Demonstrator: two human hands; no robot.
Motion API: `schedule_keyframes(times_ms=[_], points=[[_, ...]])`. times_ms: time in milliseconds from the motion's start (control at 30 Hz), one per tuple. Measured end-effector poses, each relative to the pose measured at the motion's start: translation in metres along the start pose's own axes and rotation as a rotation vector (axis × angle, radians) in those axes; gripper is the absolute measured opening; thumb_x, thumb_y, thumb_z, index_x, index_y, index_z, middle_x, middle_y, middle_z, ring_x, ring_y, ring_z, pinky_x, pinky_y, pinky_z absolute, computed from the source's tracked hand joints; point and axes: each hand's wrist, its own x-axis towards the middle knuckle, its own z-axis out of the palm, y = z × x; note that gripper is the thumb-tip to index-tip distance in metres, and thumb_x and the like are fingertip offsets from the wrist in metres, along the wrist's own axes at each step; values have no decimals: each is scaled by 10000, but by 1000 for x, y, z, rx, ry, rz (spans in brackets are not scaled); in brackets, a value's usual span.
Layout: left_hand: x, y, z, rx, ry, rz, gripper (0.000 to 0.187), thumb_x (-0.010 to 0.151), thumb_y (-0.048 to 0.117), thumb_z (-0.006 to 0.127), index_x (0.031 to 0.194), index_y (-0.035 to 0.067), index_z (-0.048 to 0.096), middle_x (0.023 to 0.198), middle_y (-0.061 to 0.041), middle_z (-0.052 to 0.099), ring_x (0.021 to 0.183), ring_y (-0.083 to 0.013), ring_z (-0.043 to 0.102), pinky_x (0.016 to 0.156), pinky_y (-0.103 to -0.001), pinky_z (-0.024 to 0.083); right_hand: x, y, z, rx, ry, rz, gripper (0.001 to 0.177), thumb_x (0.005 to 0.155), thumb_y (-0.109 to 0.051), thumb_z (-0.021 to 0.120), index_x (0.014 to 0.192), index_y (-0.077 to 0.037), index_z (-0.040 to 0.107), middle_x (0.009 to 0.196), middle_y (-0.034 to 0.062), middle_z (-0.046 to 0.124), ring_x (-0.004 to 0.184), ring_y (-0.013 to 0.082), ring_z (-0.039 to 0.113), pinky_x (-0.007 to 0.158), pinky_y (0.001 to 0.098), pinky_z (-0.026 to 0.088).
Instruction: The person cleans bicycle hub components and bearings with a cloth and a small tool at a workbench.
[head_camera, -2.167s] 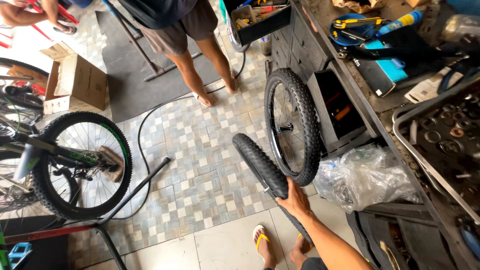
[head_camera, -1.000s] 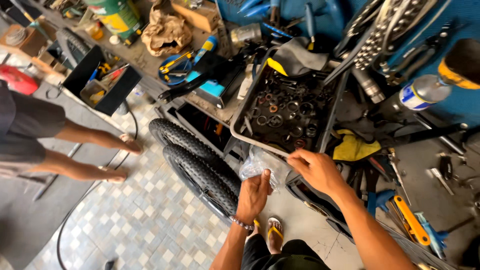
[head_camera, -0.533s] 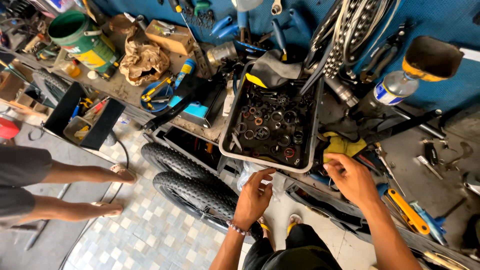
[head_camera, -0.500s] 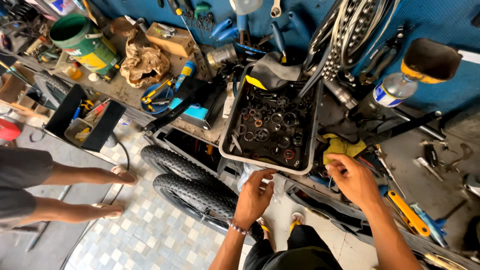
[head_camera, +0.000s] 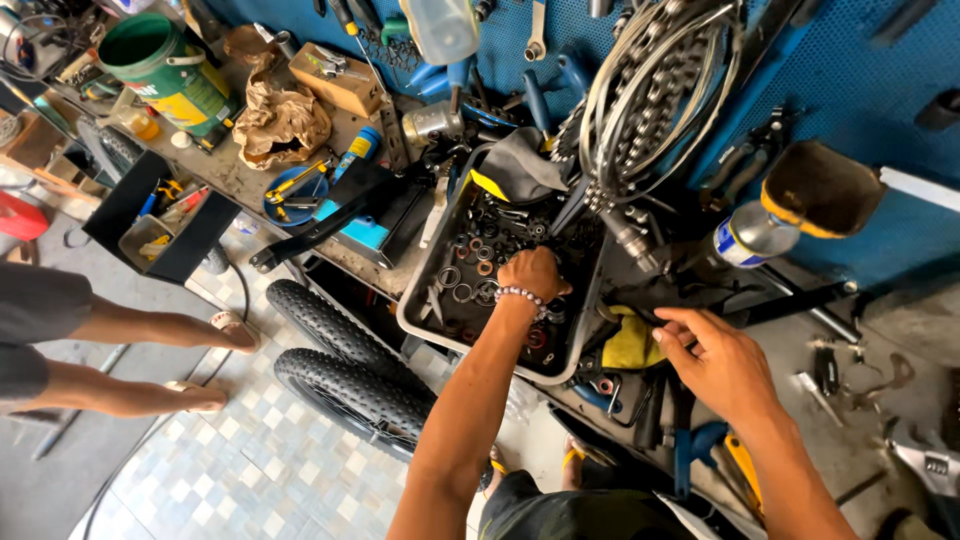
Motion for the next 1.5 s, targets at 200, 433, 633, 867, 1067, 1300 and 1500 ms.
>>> schedule_keyframes(times_ms=[200,433,633,867,1067,1300,1500], points=[[9,-12,37,-77,162,6,220,861,251,730,986,70,723,1011,-217,745,966,-411,714,837,-509,581,19,8,-8,-18,-106,25,337,875,-260,703,1200,-171,717,943,23,770,740,208,724,672,336,574],[-1,-40,-16,-355,252,31,138,820,162,651,871,114,769,874,-192,745,847,-377,727,803,-469,585,55,9,21,152,-114,-57,326,900,-237,695,1206,-123,710,935,59,772,728,194,725,658,335,571],[-23,-123,-93,-538,663,99,152,872,222,720,881,72,732,776,-123,750,703,-284,756,654,-391,580,88,17,38,117,-78,48,357,874,-314,718,1200,-171,732,925,56,779,710,235,735,665,371,571],[-74,-214,-162,48,732,-109,738,741,52,740,1461,71,580,1282,-288,577,949,-451,660,731,-498,551,121,18,44,-158,4,-142,325,922,-358,733,1181,-161,735,951,94,759,857,307,713,722,434,555],[-71,-207,-132,86,868,32,119,906,114,730,981,182,668,1434,-122,557,1246,-328,591,1050,-408,536,143,23,96,-51,-98,-200,378,870,-308,765,1209,-156,693,1028,71,736,910,245,712,782,378,566],[-85,-181,-130,20,745,-55,324,858,255,810,1075,89,636,1386,-177,511,1293,-408,510,1057,-512,421,163,-4,88,-11,48,-310,404,896,-252,739,1282,-150,679,1021,90,722,924,257,708,779,402,560],[-54,-130,-109,-21,634,254,833,697,110,797,1466,65,478,1341,-263,537,1191,-448,511,931,-550,459,128,-12,37,-179,33,-100,406,881,-374,754,1211,-145,704,977,105,739,886,332,701,763,463,555]])
